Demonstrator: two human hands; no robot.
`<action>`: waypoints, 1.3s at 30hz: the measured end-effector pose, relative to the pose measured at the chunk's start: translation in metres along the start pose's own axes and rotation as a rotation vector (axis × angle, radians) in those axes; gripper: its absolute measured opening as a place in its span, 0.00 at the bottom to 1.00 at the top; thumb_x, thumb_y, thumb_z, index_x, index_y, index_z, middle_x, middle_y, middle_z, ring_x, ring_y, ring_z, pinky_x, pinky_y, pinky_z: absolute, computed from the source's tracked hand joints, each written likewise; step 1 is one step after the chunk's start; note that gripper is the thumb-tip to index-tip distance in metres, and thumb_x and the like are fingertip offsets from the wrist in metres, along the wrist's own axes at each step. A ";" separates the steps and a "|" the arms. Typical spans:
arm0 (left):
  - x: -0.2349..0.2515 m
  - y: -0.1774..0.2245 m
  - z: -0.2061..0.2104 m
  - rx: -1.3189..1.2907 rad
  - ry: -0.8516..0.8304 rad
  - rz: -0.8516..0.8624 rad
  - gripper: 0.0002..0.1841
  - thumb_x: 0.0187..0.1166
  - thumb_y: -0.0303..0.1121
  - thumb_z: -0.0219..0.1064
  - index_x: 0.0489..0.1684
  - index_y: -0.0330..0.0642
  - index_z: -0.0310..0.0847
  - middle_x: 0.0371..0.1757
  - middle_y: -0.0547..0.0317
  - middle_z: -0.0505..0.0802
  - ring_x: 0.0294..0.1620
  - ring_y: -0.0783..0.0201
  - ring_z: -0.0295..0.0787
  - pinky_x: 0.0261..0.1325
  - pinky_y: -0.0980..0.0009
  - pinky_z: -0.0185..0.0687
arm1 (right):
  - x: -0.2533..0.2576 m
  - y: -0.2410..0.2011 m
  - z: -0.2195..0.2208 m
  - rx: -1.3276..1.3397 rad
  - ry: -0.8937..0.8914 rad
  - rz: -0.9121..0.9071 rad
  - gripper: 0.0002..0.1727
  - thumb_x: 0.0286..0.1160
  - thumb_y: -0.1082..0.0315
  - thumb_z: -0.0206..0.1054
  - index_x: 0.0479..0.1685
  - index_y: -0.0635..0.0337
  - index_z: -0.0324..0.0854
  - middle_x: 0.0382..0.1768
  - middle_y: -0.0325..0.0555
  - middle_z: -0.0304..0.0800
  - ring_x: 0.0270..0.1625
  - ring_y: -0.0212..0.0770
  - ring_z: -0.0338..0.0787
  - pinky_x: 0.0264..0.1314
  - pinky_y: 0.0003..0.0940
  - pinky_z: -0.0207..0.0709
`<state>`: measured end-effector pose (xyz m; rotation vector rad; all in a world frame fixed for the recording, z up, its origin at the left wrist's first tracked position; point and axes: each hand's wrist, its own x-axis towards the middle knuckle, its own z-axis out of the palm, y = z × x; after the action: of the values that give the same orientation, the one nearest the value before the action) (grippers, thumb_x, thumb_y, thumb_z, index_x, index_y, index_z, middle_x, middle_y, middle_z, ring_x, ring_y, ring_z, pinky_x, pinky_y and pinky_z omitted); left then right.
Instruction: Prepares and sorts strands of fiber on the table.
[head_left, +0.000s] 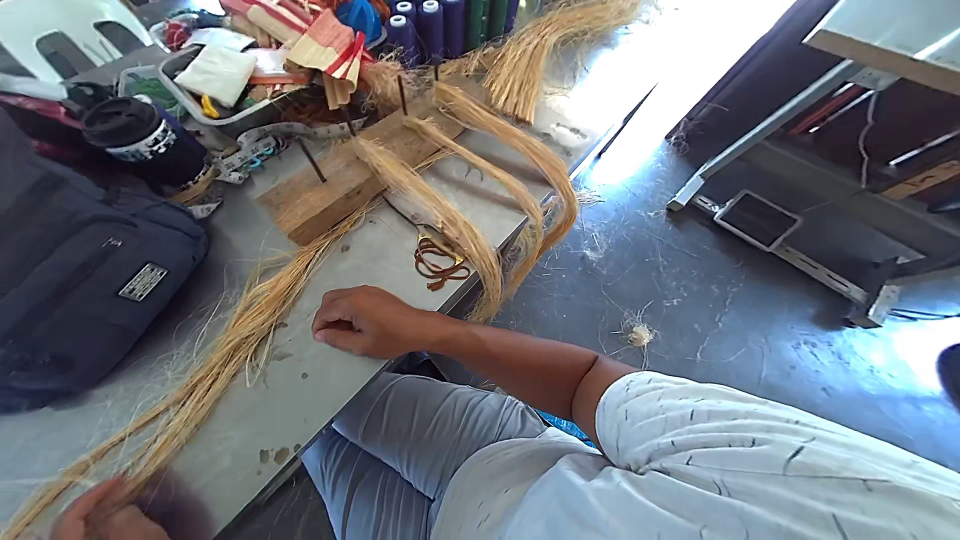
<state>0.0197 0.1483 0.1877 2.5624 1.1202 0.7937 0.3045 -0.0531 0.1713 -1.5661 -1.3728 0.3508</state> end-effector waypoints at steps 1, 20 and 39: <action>-0.001 -0.008 0.003 -0.020 0.013 0.003 0.18 0.86 0.27 0.50 0.60 0.25 0.84 0.61 0.34 0.90 0.71 0.46 0.84 0.80 0.57 0.69 | 0.000 0.000 0.000 -0.014 0.001 -0.001 0.13 0.85 0.67 0.62 0.46 0.65 0.90 0.40 0.49 0.89 0.40 0.39 0.88 0.47 0.36 0.82; -0.030 -0.032 -0.001 -0.478 0.703 -0.251 0.17 0.94 0.39 0.51 0.68 0.41 0.79 0.59 0.59 0.87 0.52 0.69 0.87 0.54 0.70 0.85 | -0.004 -0.004 -0.003 -0.122 -0.004 -0.002 0.13 0.86 0.62 0.60 0.48 0.55 0.90 0.43 0.38 0.88 0.35 0.27 0.83 0.37 0.24 0.80; -0.055 -0.014 0.004 0.202 0.089 -0.204 0.21 0.91 0.47 0.54 0.78 0.61 0.81 0.85 0.43 0.75 0.92 0.38 0.57 0.89 0.30 0.41 | 0.034 -0.031 0.006 -0.215 -0.157 -0.009 0.18 0.86 0.54 0.58 0.53 0.55 0.88 0.43 0.43 0.90 0.38 0.34 0.88 0.41 0.38 0.84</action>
<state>-0.0180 0.1174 0.1574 2.5345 1.5333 0.7865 0.2928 -0.0245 0.2062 -1.7366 -1.5805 0.3355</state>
